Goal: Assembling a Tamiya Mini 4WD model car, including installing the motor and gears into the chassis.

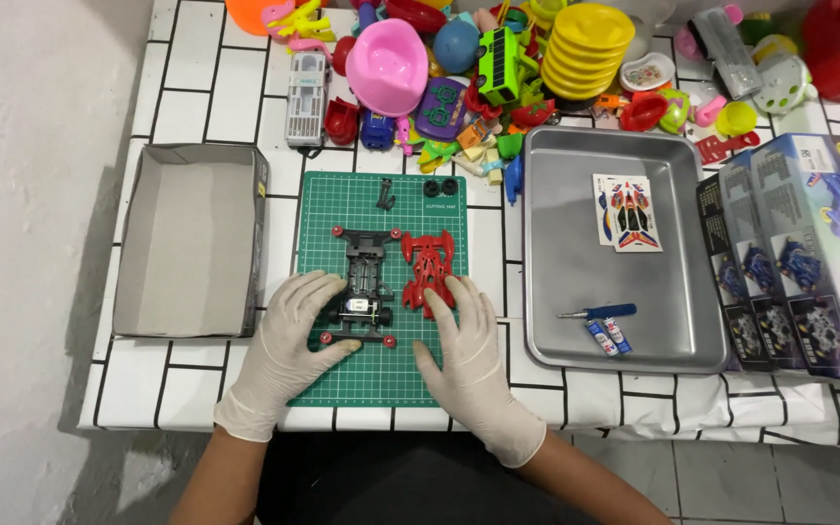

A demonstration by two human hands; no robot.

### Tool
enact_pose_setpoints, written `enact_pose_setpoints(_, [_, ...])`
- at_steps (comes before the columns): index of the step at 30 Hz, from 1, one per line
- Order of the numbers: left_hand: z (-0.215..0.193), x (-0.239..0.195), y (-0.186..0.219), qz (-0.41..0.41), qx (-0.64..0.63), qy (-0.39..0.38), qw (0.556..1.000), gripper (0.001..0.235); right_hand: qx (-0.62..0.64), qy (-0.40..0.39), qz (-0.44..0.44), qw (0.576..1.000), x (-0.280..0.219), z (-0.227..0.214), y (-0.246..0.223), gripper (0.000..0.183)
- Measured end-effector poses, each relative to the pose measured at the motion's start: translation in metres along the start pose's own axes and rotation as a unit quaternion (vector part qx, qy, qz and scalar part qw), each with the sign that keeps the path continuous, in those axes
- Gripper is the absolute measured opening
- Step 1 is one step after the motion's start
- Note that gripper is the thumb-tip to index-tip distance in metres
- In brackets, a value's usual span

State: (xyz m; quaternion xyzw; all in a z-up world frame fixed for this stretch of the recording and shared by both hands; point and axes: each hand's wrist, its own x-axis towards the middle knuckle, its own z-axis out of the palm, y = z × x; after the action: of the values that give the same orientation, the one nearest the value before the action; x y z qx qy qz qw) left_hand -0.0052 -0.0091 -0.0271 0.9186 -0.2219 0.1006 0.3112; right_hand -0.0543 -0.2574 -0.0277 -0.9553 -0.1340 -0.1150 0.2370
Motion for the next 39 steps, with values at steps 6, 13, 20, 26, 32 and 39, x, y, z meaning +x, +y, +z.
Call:
enact_pose_setpoints(6, [-0.005,0.001,0.001,-0.002,-0.016,-0.023,1.000,0.083,0.012,0.026,0.018,0.999,0.000,0.007,0.007,0.080])
enact_pose_setpoints(13, [-0.004,0.001,-0.004,-0.025,-0.052,-0.046,0.997,0.082,0.008,0.029,0.043,0.999,0.000,0.008,0.004,0.078])
enact_pose_setpoints(20, [-0.001,0.001,-0.007,-0.016,-0.072,-0.040,0.996,0.079,0.107,0.080,0.093,0.987,0.004,-0.001,0.003,0.069])
enact_pose_setpoints(26, [-0.005,0.002,-0.011,0.032,-0.062,-0.034,0.997,0.076,0.118,0.060,0.102,0.986,0.010,-0.005,0.005,0.060])
enact_pose_setpoints(32, [-0.010,0.003,-0.012,0.068,-0.046,-0.030,0.996,0.075,0.004,0.046,0.047,0.998,0.032,-0.002,0.014,0.051])
enact_pose_setpoints(39, [-0.009,0.002,-0.010,0.044,-0.054,-0.018,0.997,0.078,-0.010,0.074,0.035,0.997,0.033,0.003,0.026,0.037])
